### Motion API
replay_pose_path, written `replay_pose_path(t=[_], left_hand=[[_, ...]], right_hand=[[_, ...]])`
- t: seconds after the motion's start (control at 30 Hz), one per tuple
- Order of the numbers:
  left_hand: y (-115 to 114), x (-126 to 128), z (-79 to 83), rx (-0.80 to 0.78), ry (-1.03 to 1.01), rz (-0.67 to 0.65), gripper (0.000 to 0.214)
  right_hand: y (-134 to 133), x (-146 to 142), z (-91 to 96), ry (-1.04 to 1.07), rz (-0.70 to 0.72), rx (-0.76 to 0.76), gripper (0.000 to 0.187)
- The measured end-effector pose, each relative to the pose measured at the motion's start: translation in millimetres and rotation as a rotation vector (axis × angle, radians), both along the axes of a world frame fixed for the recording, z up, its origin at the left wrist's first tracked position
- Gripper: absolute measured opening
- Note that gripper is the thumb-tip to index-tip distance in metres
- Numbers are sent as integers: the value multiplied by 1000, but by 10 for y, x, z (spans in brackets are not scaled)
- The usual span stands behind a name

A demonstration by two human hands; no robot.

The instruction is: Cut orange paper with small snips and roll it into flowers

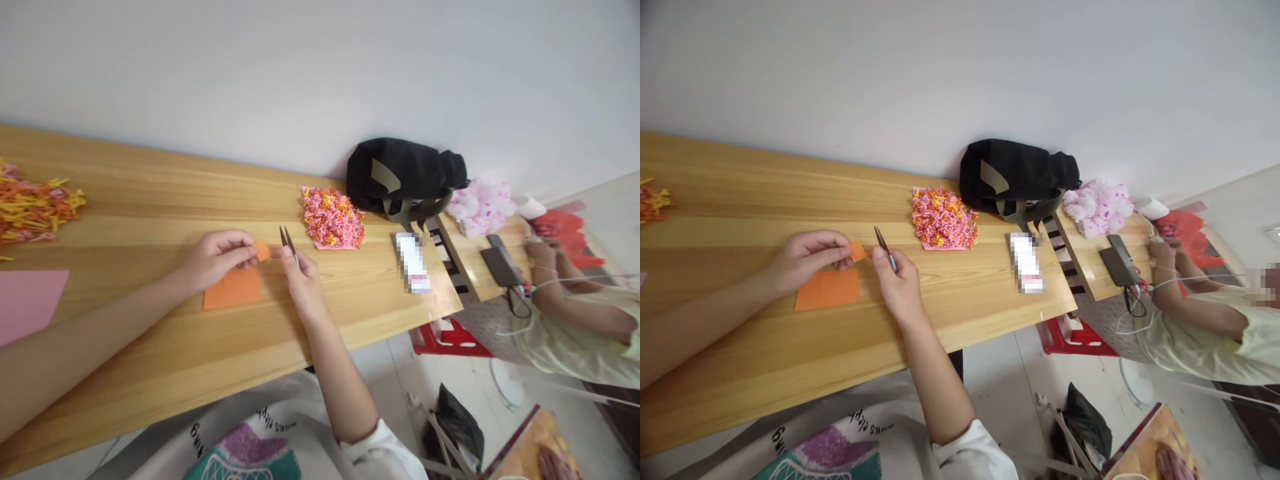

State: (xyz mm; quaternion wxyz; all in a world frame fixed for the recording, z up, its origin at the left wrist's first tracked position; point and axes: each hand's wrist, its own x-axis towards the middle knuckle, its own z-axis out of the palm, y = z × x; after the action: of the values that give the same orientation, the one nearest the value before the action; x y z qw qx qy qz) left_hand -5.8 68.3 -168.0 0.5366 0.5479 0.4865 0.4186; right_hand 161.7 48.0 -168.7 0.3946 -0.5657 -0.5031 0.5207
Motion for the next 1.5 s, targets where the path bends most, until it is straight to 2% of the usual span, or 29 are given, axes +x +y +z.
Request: replay_pose_path(t=[0.17,0.37,0.7,1.13,1.37,1.5], left_hand=[[-1,5,-12,20,46,-70,20],[0,-4,-15,11,67,-77,19],[1,-18,-13,8,75,-96,20],[7,-28,-52,45,64,-109,20],[-1,-18,-81,104,116,-183,25],[9,-12,-80,104,105,-172,29]], right_hand=[[-1,-30,34,81,-24,1,29],[10,-21,55,101,-30,-22,22],[4,-23,44,145,-53,-26,24],[1,-5,14,124,-3,33,22],[6,-9,7,139,-2,52,22],[4,-13,-20,121,15,77,25]])
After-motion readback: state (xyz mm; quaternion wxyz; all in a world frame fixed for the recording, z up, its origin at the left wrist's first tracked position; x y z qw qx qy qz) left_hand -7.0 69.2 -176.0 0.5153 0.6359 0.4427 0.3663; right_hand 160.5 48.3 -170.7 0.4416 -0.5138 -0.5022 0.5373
